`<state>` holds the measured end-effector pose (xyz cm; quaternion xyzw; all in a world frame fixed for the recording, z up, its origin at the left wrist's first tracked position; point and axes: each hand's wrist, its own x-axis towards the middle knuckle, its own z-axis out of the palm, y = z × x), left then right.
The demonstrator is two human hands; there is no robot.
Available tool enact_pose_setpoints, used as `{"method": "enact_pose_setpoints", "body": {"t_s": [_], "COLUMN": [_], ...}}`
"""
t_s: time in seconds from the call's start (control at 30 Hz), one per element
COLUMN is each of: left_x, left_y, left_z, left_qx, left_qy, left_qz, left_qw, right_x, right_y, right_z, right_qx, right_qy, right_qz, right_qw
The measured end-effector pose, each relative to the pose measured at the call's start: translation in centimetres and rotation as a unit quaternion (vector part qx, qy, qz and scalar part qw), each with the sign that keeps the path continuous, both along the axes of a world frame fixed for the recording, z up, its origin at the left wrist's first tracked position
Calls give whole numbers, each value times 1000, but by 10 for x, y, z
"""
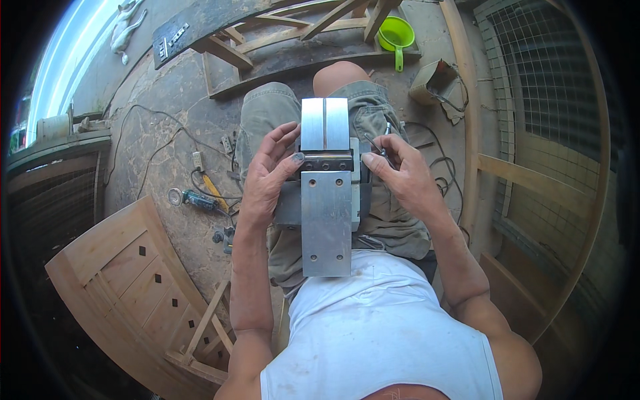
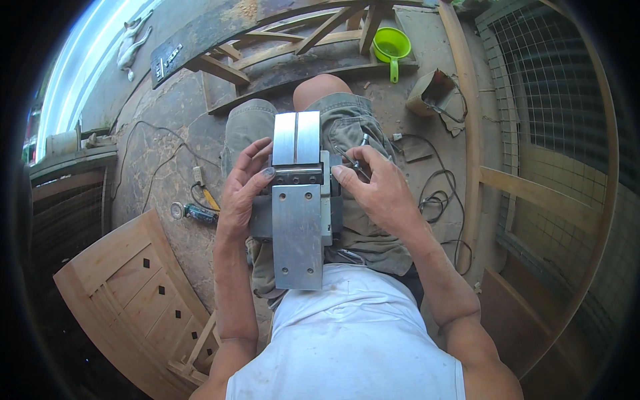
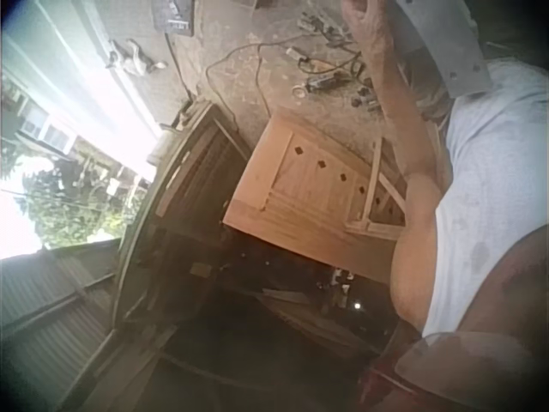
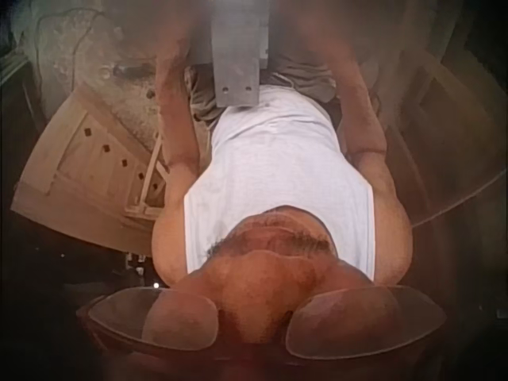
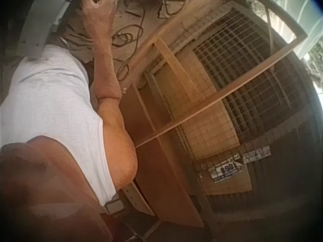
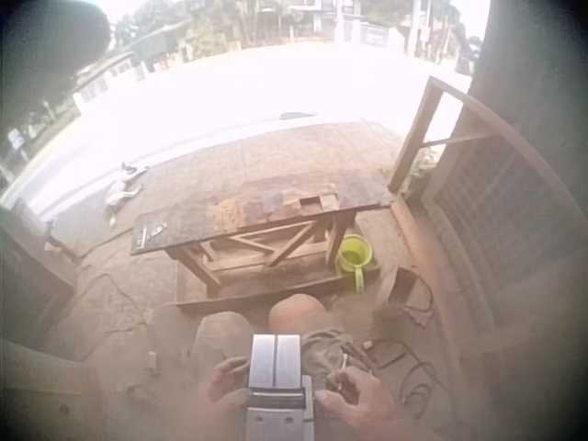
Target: Adjusting the base plate and blades of an electric power planer using a screwdriver.
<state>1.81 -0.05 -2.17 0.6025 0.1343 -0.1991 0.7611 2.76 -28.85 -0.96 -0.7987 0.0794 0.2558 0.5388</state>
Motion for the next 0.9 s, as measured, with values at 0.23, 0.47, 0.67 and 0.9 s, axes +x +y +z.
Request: {"method": "enact_pose_setpoints", "body": {"t_s": [0.23, 0.47, 0.67, 0.9], "left_x": [0, 8, 8, 7], "left_y": [4, -13, -12, -12], "left_z": [-8, 3, 3, 0], "left_qx": [3, 63, 66, 74], "left_qy": [-33, -8, -13, -15], "left_qz": [-15, -31, -34, -30], "left_qw": [999, 997, 997, 997], "right_x": [-4, -2, -3, -2], "right_y": [1, 3, 4, 4], "right_z": [2, 3, 4, 3], "right_qx": [8, -15, -16, -7], "right_qy": [-14, -2, -16, -10], "right_qz": [0, -4, -8, -9], "right_qw": [1000, 1000, 1000, 1000]}}
